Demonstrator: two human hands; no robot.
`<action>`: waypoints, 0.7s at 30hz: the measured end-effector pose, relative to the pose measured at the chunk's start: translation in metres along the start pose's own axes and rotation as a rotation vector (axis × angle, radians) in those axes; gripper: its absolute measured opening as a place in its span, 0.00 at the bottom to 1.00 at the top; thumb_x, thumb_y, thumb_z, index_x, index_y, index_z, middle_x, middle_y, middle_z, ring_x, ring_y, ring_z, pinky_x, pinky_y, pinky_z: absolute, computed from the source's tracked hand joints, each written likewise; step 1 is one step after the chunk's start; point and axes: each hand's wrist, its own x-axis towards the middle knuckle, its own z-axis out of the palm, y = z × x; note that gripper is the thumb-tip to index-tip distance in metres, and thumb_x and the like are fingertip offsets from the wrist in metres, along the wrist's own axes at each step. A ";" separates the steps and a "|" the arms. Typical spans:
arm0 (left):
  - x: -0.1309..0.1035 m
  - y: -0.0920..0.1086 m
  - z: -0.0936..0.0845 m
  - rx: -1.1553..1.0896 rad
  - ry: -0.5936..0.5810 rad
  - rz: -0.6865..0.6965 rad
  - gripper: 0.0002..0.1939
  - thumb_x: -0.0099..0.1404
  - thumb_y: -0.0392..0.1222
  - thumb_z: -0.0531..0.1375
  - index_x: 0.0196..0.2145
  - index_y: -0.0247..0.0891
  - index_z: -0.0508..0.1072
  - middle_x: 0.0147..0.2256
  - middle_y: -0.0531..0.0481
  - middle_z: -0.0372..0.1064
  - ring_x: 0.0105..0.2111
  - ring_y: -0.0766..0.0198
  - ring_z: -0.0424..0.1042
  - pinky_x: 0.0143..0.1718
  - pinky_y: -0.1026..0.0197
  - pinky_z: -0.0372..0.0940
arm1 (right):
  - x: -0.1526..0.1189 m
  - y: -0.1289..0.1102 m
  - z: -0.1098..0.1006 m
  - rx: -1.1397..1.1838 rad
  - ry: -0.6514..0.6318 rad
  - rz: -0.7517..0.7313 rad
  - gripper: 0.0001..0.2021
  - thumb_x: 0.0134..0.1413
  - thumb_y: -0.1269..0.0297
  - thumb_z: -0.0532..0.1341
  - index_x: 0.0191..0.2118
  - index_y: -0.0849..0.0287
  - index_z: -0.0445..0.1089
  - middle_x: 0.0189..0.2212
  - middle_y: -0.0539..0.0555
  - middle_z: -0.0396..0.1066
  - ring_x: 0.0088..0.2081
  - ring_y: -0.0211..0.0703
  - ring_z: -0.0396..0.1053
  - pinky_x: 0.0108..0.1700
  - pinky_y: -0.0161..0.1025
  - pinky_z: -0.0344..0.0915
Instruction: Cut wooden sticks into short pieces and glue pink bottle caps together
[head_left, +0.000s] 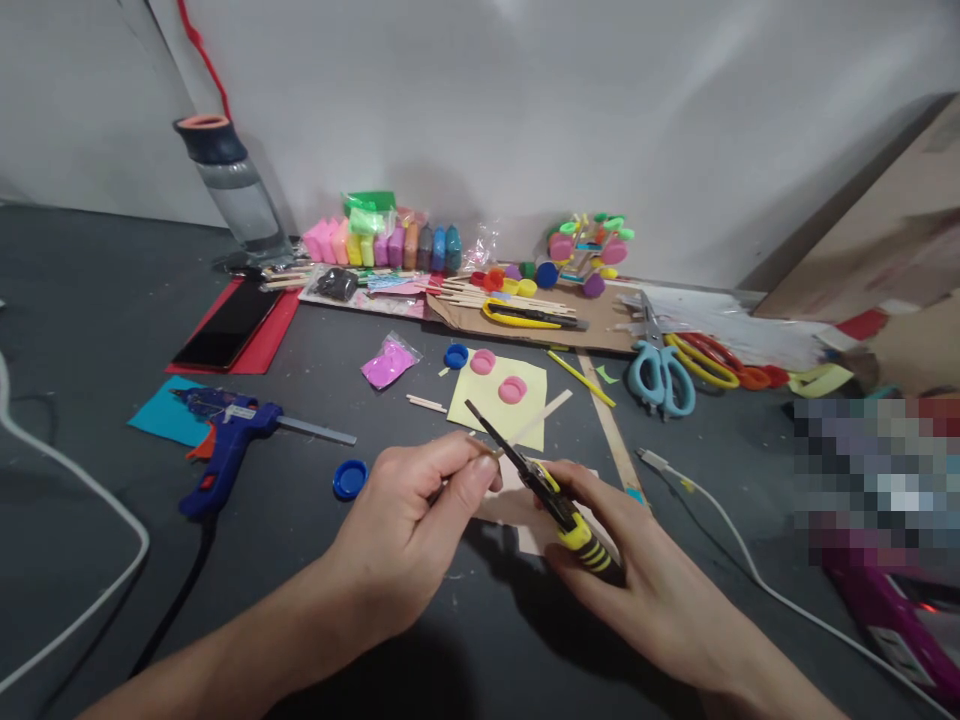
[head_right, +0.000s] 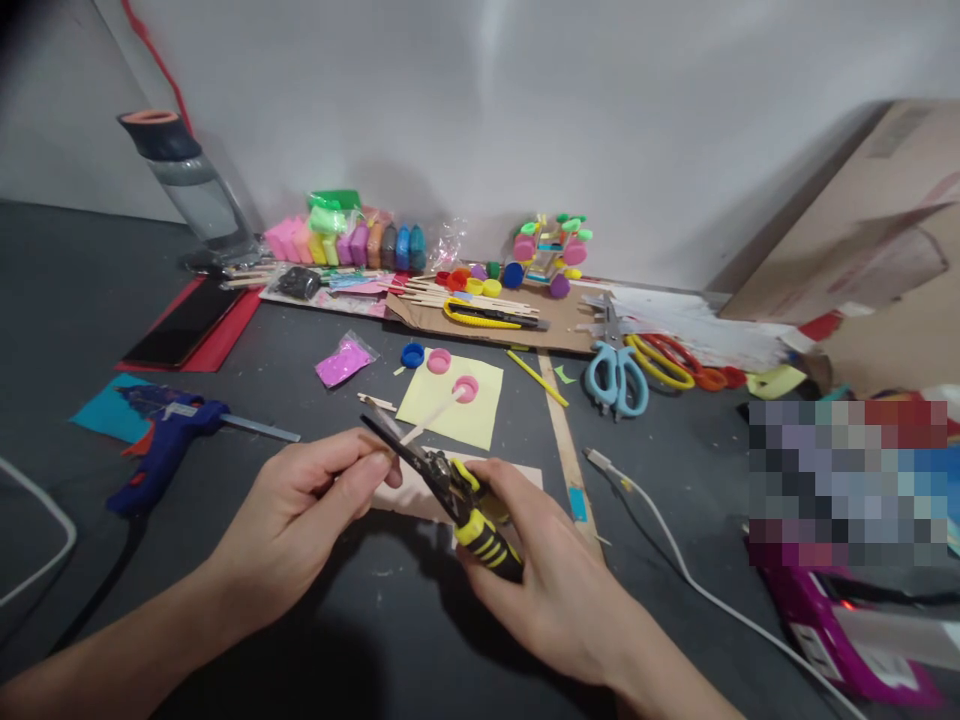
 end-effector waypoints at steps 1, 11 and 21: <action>0.000 0.000 0.000 0.000 0.005 -0.002 0.15 0.72 0.41 0.51 0.28 0.37 0.67 0.22 0.58 0.56 0.23 0.71 0.55 0.26 0.66 0.52 | 0.000 0.000 0.000 -0.002 0.004 0.002 0.22 0.58 0.64 0.58 0.59 0.51 0.58 0.52 0.56 0.72 0.50 0.49 0.74 0.45 0.38 0.75; 0.000 -0.002 0.002 0.047 0.040 -0.008 0.15 0.72 0.42 0.51 0.27 0.37 0.66 0.24 0.56 0.59 0.24 0.70 0.57 0.26 0.66 0.53 | 0.003 -0.002 -0.001 0.027 -0.013 0.024 0.21 0.58 0.63 0.58 0.58 0.53 0.61 0.52 0.57 0.73 0.49 0.52 0.75 0.43 0.40 0.75; -0.003 -0.001 0.002 0.087 0.030 0.021 0.16 0.72 0.43 0.50 0.30 0.37 0.72 0.26 0.53 0.68 0.26 0.67 0.64 0.28 0.65 0.57 | -0.003 0.001 0.003 -0.065 0.052 -0.031 0.22 0.53 0.68 0.56 0.56 0.54 0.61 0.47 0.57 0.75 0.45 0.51 0.76 0.41 0.40 0.75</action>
